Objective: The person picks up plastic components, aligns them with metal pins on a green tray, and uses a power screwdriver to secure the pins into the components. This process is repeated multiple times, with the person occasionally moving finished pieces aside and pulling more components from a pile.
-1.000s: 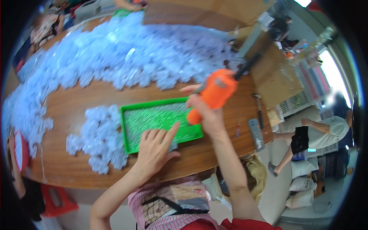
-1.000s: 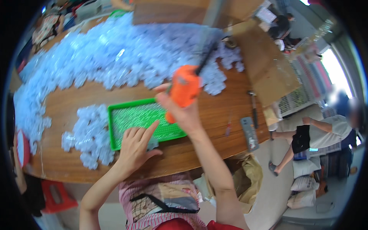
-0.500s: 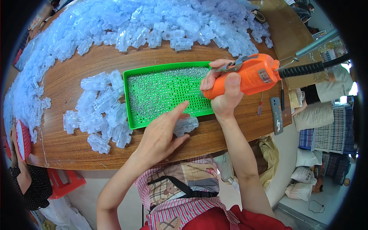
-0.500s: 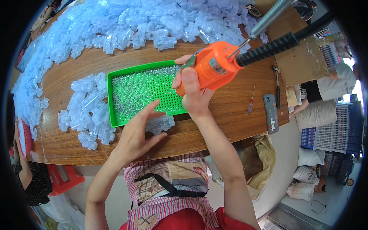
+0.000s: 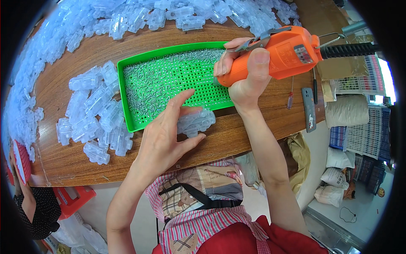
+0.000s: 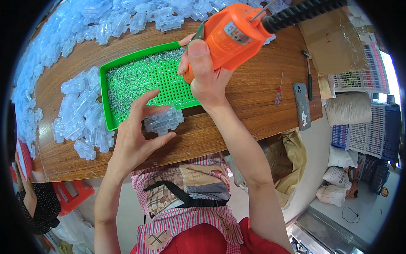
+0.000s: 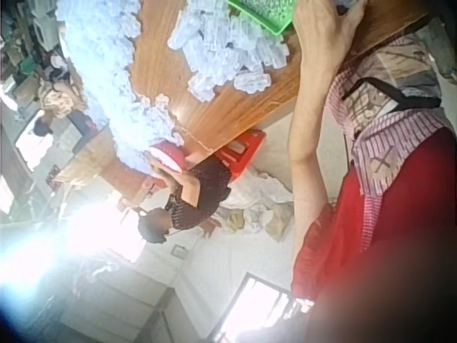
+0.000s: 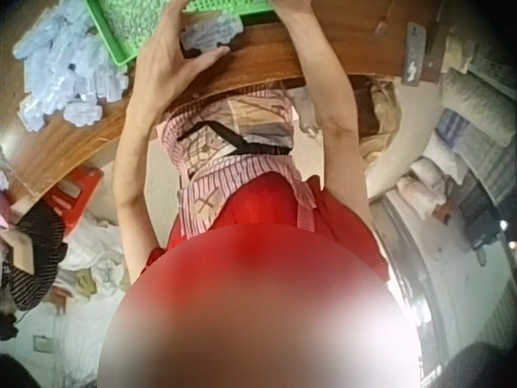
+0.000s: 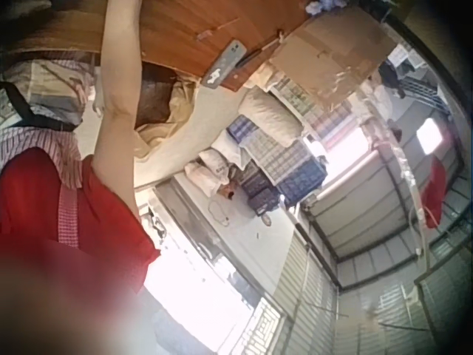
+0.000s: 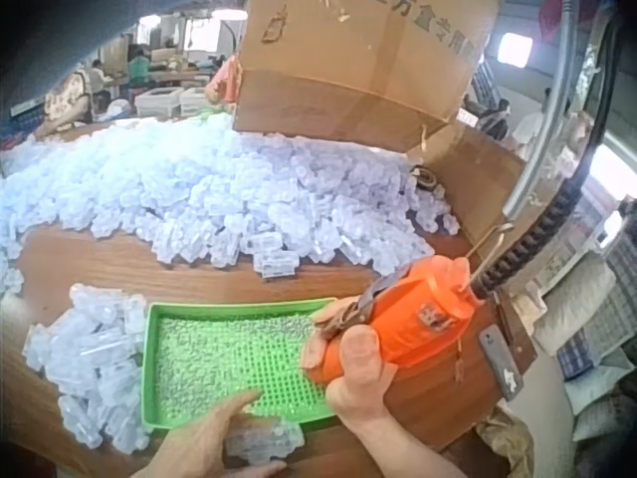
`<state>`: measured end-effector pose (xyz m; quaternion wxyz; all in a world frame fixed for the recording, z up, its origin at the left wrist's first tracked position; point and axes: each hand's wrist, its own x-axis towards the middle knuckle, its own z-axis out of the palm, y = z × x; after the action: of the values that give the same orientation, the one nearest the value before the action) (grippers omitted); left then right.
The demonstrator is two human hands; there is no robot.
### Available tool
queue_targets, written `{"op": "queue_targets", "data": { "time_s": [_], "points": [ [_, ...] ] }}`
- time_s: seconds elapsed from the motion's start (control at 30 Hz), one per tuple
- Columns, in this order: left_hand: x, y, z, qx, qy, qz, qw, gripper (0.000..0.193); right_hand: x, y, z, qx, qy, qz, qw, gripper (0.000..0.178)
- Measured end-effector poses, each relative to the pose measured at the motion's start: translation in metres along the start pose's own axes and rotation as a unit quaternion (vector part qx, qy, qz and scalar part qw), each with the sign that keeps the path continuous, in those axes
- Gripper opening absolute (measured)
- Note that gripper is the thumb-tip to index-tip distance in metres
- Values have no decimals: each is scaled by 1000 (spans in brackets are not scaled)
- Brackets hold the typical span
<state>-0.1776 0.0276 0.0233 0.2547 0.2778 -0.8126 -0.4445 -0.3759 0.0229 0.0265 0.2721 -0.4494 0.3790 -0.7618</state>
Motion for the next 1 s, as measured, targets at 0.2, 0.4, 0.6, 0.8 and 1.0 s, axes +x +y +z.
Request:
{"op": "queue_targets", "data": {
  "time_s": [0.2,0.4,0.6,0.8,1.0],
  "points": [
    [-2,0,-1,-11,-7,-13,1000,80,-1,-1,4,15,-7,6,1000,36],
    [-4,-4,-1,-35,-1,-28,999,83,-8,-12,3,-75,-4,51,996,74],
    [-3,-5,-1,-45,8,9,999,82,-25,-95,34,59,-180,9,982,83],
    [-5,-8,0,-51,12,13,999,81,-37,-78,41,53,-175,27,983,87],
    [-3,-6,2,-68,10,16,997,78,-36,-64,39,47,-196,18,979,84]
  ]
}}
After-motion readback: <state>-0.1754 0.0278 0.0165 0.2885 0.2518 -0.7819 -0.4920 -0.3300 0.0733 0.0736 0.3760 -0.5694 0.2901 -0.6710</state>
